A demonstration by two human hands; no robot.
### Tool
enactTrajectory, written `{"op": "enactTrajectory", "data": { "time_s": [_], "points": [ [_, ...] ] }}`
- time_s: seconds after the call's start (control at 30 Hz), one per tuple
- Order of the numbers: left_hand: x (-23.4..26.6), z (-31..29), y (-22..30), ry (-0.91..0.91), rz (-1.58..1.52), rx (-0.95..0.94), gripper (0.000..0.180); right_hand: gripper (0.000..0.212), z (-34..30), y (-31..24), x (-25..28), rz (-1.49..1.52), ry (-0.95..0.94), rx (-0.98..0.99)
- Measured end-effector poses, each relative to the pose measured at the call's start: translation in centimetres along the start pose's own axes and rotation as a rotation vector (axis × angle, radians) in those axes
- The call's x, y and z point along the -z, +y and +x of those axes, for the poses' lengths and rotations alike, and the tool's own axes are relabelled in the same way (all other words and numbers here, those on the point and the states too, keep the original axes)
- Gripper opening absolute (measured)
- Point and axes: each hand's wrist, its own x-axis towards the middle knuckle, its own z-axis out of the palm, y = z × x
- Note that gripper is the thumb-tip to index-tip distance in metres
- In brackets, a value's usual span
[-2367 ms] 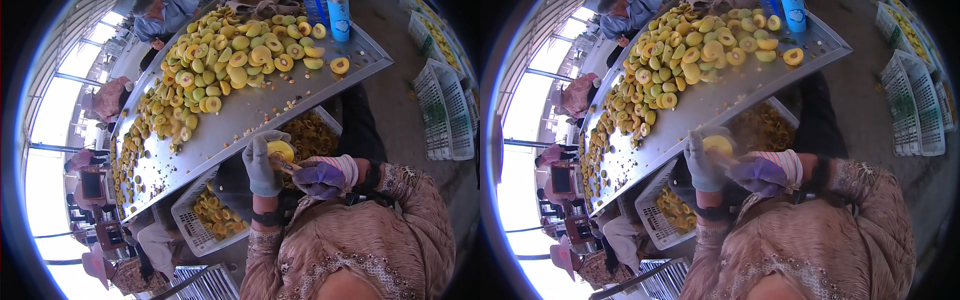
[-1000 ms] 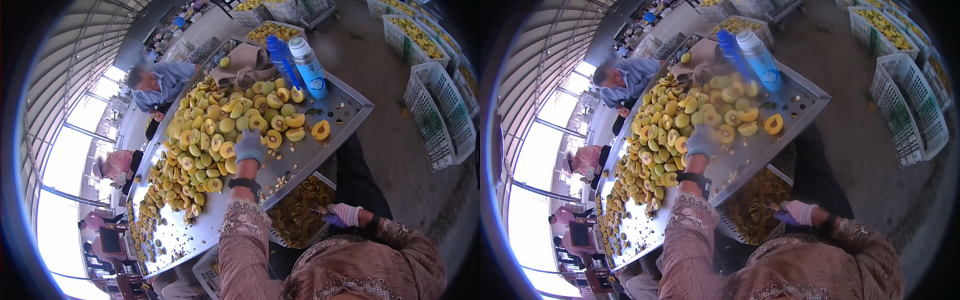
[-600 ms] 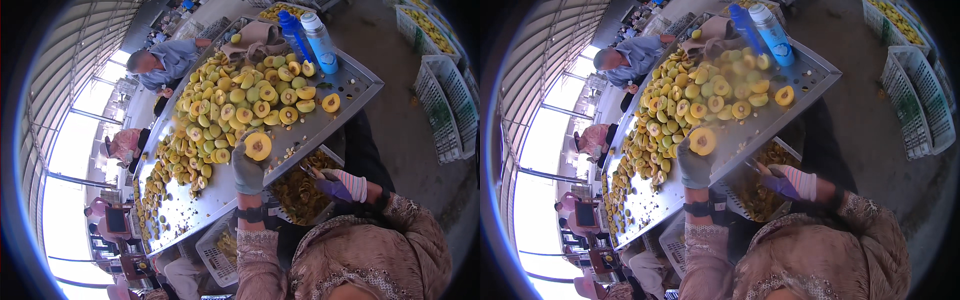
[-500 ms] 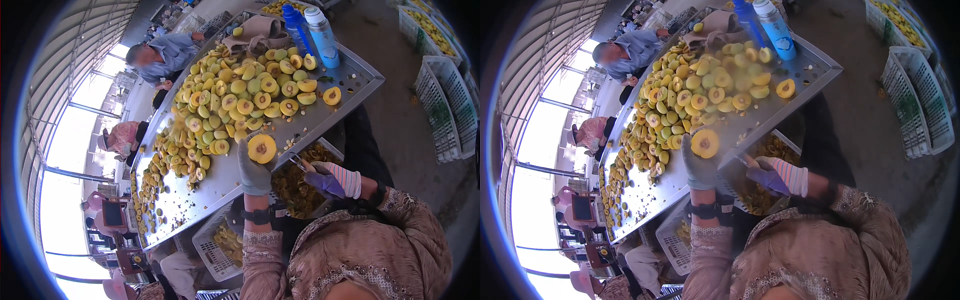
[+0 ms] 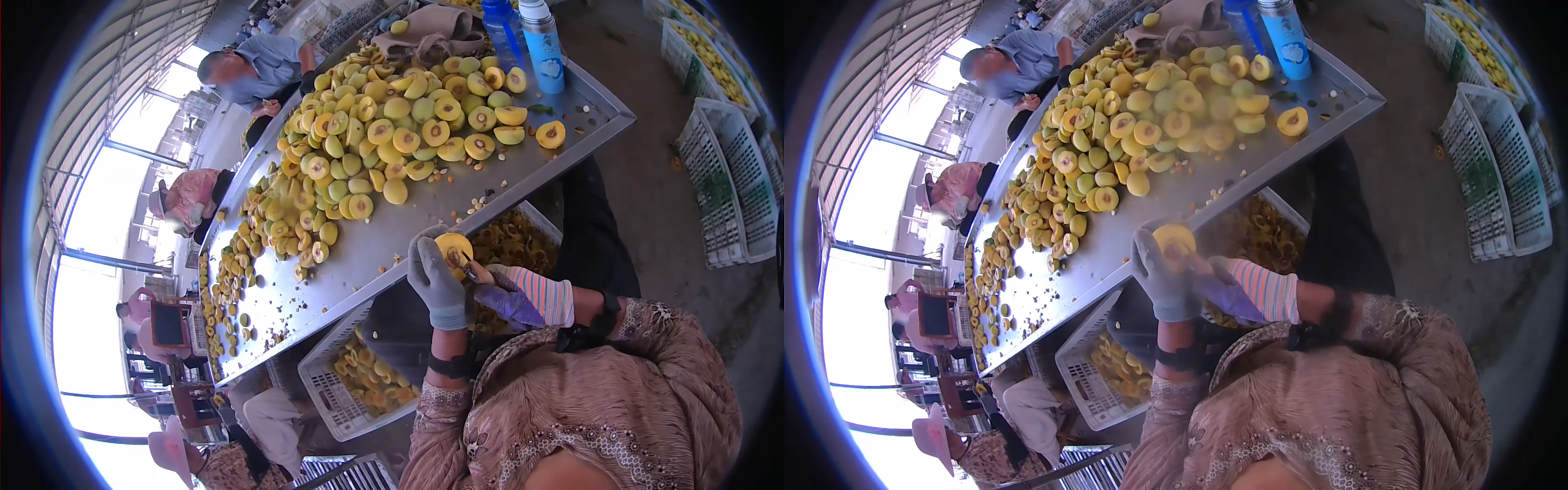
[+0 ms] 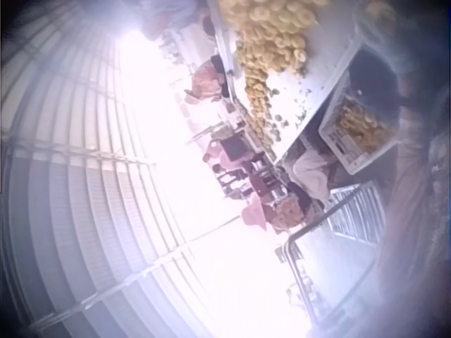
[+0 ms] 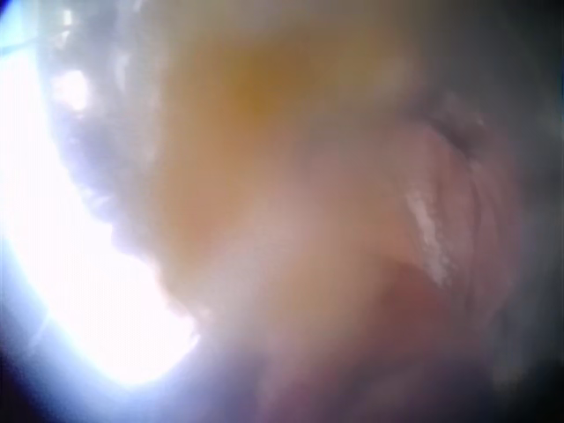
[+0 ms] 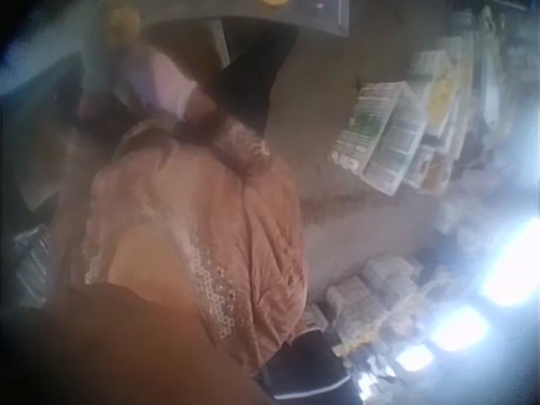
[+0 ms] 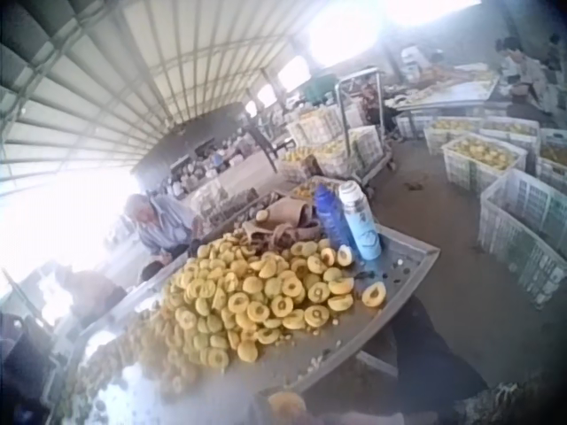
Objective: The person sorts fruit by picking up halves from a pile on a metal table, removing pits or defects with a small tool, and placing the processed fruit into a crate below the table.
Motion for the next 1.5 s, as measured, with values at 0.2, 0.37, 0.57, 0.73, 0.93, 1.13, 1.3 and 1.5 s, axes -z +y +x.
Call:
{"op": "enactTrajectory", "data": {
  "time_s": [0.2, 0.37, 0.57, 0.73, 0.93, 1.13, 1.3, 1.5],
  "points": [
    [1.8, 1.5, 2.5, -0.456, -0.618, 0.498, 0.031, 0.027, -1.5, -2.3, -0.2, -0.044, -0.074, -0.226],
    [1.4, 1.2, 2.9, -0.362, -0.532, 0.329, 0.032, 0.029, -1.7, -2.0, -0.5, 0.046, -0.071, -0.34],
    [2.3, 1.6, 3.0, -0.572, -0.565, 0.298, 0.033, 0.029, -2.2, -0.5, 0.9, 0.582, -0.374, -0.463],
    [2.0, 1.4, 3.6, -0.433, -0.933, 0.64, 0.032, 0.026, -2.0, 0.3, 1.0, 0.671, -0.412, -0.484],
    [2.5, 0.9, 3.7, -0.462, -0.417, 0.222, 0.032, 0.03, -2.3, -0.2, 0.8, 0.529, -0.316, -0.512],
    [1.2, 0.0, 3.5, -0.17, -0.805, 0.51, 0.035, 0.029, -1.9, 0.5, -0.1, 0.441, -0.263, -0.413],
    [1.5, -1.0, 1.4, -0.431, -1.154, 0.645, 0.04, 0.025, -1.4, 1.4, 0.8, 0.61, -0.388, -0.523],
    [1.7, -1.6, -0.9, 0.188, -0.942, 0.834, 0.036, 0.022, 0.3, 3.2, -0.2, -0.045, -0.141, -0.285]
  ]
}}
